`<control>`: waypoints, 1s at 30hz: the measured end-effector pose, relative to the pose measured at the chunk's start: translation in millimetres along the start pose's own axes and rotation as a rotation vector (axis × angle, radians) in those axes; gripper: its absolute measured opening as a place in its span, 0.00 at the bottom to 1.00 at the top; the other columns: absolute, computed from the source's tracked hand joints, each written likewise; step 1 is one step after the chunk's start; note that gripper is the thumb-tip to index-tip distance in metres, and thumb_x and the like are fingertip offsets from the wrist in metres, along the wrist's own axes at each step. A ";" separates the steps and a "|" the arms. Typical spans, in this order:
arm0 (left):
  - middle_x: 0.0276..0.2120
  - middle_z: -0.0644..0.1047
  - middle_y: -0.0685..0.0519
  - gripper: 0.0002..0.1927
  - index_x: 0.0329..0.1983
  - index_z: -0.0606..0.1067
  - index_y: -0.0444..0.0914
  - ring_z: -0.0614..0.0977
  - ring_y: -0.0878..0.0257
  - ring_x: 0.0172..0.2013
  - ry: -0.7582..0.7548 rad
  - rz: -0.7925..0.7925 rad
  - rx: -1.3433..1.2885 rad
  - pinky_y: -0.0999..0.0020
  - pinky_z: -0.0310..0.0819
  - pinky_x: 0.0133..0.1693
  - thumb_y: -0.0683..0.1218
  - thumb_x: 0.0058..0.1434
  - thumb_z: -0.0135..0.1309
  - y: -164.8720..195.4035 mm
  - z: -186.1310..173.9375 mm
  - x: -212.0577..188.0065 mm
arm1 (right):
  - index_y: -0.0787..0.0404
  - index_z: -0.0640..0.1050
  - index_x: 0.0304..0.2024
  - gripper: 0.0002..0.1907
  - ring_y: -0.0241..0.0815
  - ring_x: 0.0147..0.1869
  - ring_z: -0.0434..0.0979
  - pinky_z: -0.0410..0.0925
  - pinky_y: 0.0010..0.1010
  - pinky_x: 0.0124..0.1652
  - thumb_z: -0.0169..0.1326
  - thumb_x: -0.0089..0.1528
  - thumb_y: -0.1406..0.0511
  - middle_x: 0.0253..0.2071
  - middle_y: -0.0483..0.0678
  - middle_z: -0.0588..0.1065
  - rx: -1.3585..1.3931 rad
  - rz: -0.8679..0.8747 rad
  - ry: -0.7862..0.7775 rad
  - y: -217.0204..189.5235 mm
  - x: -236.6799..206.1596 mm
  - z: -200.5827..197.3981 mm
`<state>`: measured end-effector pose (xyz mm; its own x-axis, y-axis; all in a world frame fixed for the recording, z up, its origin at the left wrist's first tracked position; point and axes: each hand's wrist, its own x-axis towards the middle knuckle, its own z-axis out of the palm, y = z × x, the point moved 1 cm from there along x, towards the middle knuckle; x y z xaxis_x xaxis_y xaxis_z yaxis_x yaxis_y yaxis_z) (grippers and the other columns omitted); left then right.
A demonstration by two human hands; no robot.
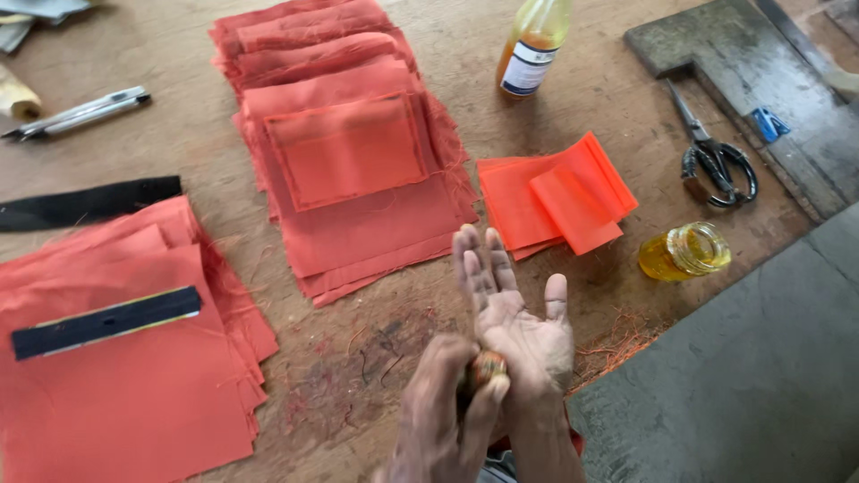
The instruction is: The person folds orange fabric pieces in half and stacks them on a workbench, working through a pile one piece at a time. They briefly rub a small waxy ball between their hands and touch a jar of yellow liquid before resuming folding and stacking the fabric pieces.
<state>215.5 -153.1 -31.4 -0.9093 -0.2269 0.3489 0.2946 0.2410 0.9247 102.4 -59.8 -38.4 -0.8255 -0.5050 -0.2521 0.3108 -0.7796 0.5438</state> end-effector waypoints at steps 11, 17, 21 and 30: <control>0.32 0.76 0.49 0.06 0.39 0.70 0.35 0.77 0.61 0.33 0.289 -0.487 -0.109 0.66 0.76 0.35 0.43 0.68 0.52 -1.7 -24.2 72.9 | 0.70 0.61 0.69 0.37 0.62 0.77 0.53 0.51 0.54 0.71 0.41 0.70 0.48 0.72 0.67 0.57 -0.138 0.012 -0.043 35.8 -7.3 0.1; 0.35 0.77 0.52 0.10 0.52 0.71 0.38 0.77 0.62 0.32 0.173 -0.273 -0.128 0.68 0.75 0.33 0.45 0.70 0.53 -3.6 -35.7 69.0 | 0.67 0.63 0.71 0.37 0.63 0.76 0.50 0.55 0.56 0.67 0.44 0.68 0.49 0.73 0.67 0.56 0.116 0.093 -0.088 29.5 -0.2 17.2; 0.35 0.72 0.45 0.10 0.47 0.72 0.34 0.76 0.55 0.34 0.072 -0.155 0.036 0.62 0.73 0.37 0.43 0.67 0.56 -0.8 -17.0 47.3 | 0.66 0.63 0.70 0.36 0.61 0.77 0.51 0.59 0.54 0.66 0.46 0.68 0.49 0.73 0.66 0.54 0.197 0.112 -0.074 25.4 5.0 14.7; 0.37 0.76 0.46 0.08 0.43 0.74 0.34 0.81 0.55 0.37 0.019 -0.001 0.112 0.60 0.77 0.39 0.42 0.63 0.58 1.6 -26.5 25.5 | 0.69 0.64 0.70 0.35 0.66 0.76 0.51 0.57 0.56 0.65 0.45 0.68 0.52 0.73 0.69 0.56 0.114 -0.022 0.050 15.6 7.8 0.8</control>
<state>200.6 -183.5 -17.0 -0.9035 -0.2448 0.3518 0.2582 0.3443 0.9026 100.5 -75.6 -31.3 -0.8057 -0.5088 -0.3031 0.2355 -0.7448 0.6244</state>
